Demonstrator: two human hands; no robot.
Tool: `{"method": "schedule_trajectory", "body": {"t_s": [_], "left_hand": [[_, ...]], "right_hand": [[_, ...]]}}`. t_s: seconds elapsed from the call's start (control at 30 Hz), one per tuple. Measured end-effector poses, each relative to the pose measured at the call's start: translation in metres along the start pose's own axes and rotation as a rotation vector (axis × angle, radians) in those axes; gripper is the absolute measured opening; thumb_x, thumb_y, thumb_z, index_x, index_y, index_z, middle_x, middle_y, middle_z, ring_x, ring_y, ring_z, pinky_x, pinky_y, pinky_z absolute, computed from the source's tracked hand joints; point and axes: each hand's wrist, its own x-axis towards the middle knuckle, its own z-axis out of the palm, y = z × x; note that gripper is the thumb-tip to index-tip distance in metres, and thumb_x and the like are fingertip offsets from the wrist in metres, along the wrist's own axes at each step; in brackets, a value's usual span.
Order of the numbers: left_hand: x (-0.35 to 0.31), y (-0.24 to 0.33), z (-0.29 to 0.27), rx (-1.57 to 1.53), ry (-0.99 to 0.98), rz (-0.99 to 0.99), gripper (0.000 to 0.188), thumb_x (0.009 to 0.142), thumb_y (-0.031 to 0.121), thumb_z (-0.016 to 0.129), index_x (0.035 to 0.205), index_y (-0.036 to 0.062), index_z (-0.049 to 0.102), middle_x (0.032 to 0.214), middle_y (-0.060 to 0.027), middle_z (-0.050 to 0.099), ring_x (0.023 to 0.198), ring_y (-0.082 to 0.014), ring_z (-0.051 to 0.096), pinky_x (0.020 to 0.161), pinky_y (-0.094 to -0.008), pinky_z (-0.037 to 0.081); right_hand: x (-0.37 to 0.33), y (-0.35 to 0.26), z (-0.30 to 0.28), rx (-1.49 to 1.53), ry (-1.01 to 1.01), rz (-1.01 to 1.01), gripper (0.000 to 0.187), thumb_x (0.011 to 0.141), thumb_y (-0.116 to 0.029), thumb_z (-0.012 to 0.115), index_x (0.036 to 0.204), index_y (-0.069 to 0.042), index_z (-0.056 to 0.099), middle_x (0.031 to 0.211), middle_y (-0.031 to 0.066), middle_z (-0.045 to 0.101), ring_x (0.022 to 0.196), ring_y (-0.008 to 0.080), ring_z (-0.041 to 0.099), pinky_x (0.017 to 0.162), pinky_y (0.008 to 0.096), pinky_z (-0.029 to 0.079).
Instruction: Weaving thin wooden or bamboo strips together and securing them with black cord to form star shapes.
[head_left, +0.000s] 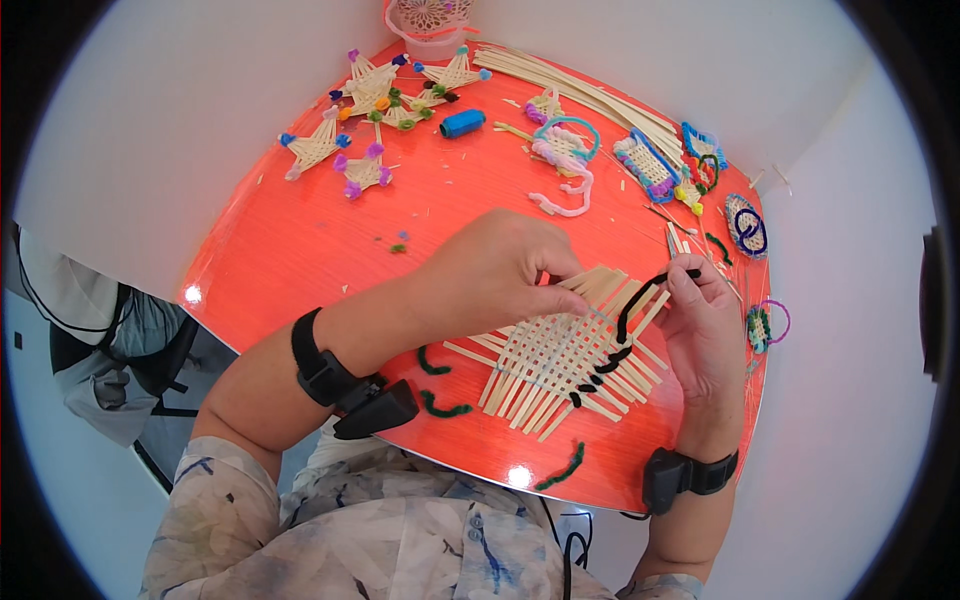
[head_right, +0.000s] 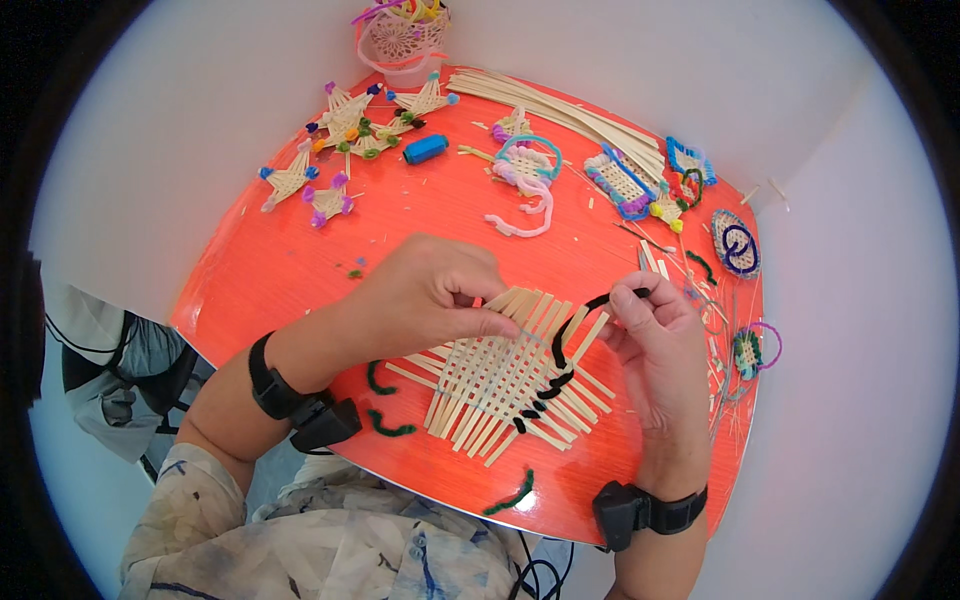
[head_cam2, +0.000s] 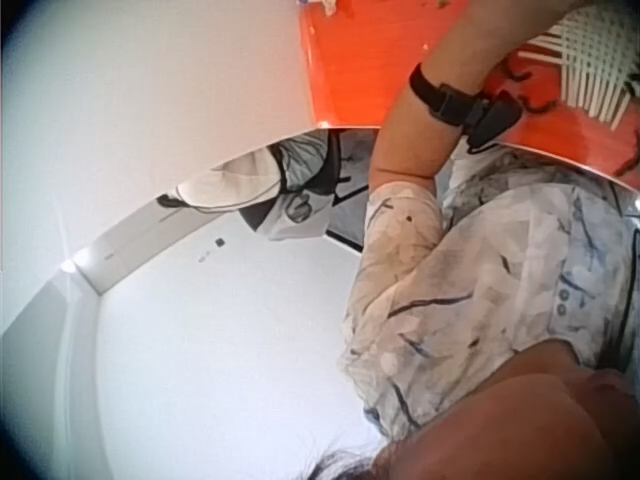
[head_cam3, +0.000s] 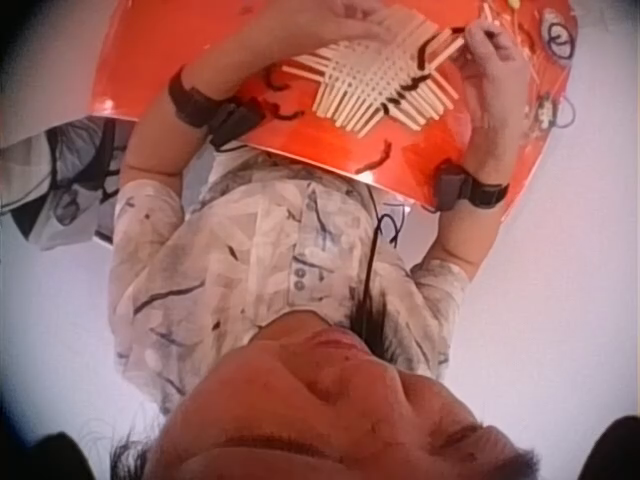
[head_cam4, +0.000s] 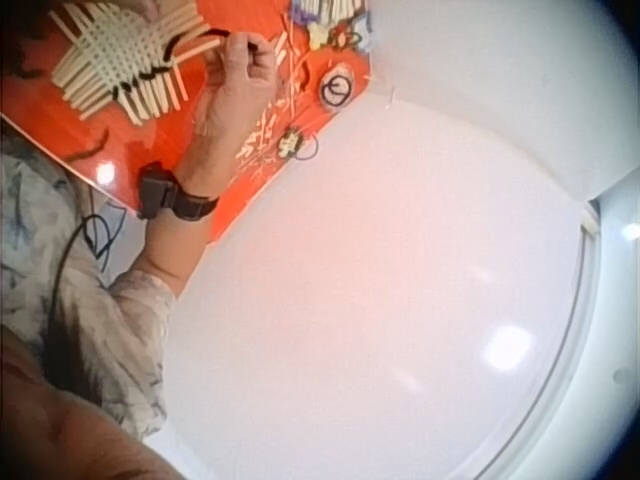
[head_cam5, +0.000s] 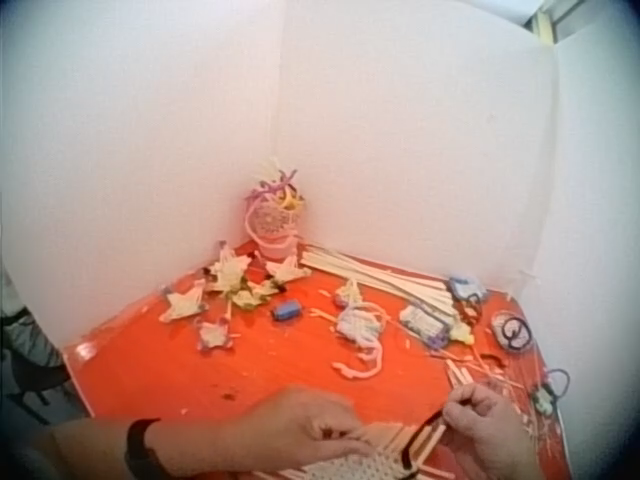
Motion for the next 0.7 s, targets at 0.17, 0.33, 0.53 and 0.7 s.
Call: {"method": "schedule_trajectory", "body": {"t_s": [0.17,0.33,0.53,0.7], "left_hand": [[-0.001,-0.003,0.002,-0.059,-0.059,0.069,0.028,0.076,0.019,0.076,0.069,0.0014,0.056,0.062,-0.0057,0.051,0.054,-0.0179,0.048,0.051,-0.031,0.037],[0.0,0.001,0.002,-0.035,-0.072,0.047,0.027,0.075,0.018,0.077,0.069,0.0015,0.056,0.062,-0.0061,0.052,0.055,-0.0188,0.05,0.051,-0.031,0.038],[-0.001,-0.001,0.005,0.0,-0.054,0.051,0.027,0.075,0.018,0.076,0.069,0.0012,0.056,0.063,-0.0065,0.052,0.054,-0.0194,0.049,0.05,-0.031,0.038],[-0.001,0.0,0.005,0.011,-0.049,0.057,0.026,0.075,0.016,0.076,0.069,0.0012,0.057,0.062,-0.006,0.052,0.054,-0.0191,0.05,0.05,-0.0309,0.038]], "right_hand": [[-0.006,0.003,0.015,0.044,-0.079,-0.003,0.013,0.091,-0.016,0.062,0.096,-0.004,0.058,0.081,0.0034,0.061,0.075,0.0102,0.059,0.07,0.0256,0.051],[-0.004,0.008,0.003,0.137,-0.171,0.038,0.02,0.094,-0.019,0.057,0.099,0.0,0.06,0.08,0.0032,0.061,0.074,0.0085,0.058,0.069,0.0224,0.049],[-0.006,0.001,0.013,-0.013,-0.059,0.221,0.024,0.095,-0.016,0.055,0.107,0.003,0.063,0.077,-0.0018,0.058,0.066,0.0046,0.055,0.059,0.0177,0.046],[-0.003,-0.004,0.006,-0.063,-0.106,0.175,0.025,0.093,-0.012,0.055,0.113,0.001,0.059,0.078,-0.0026,0.056,0.063,0.0031,0.052,0.056,0.0175,0.044]]}}
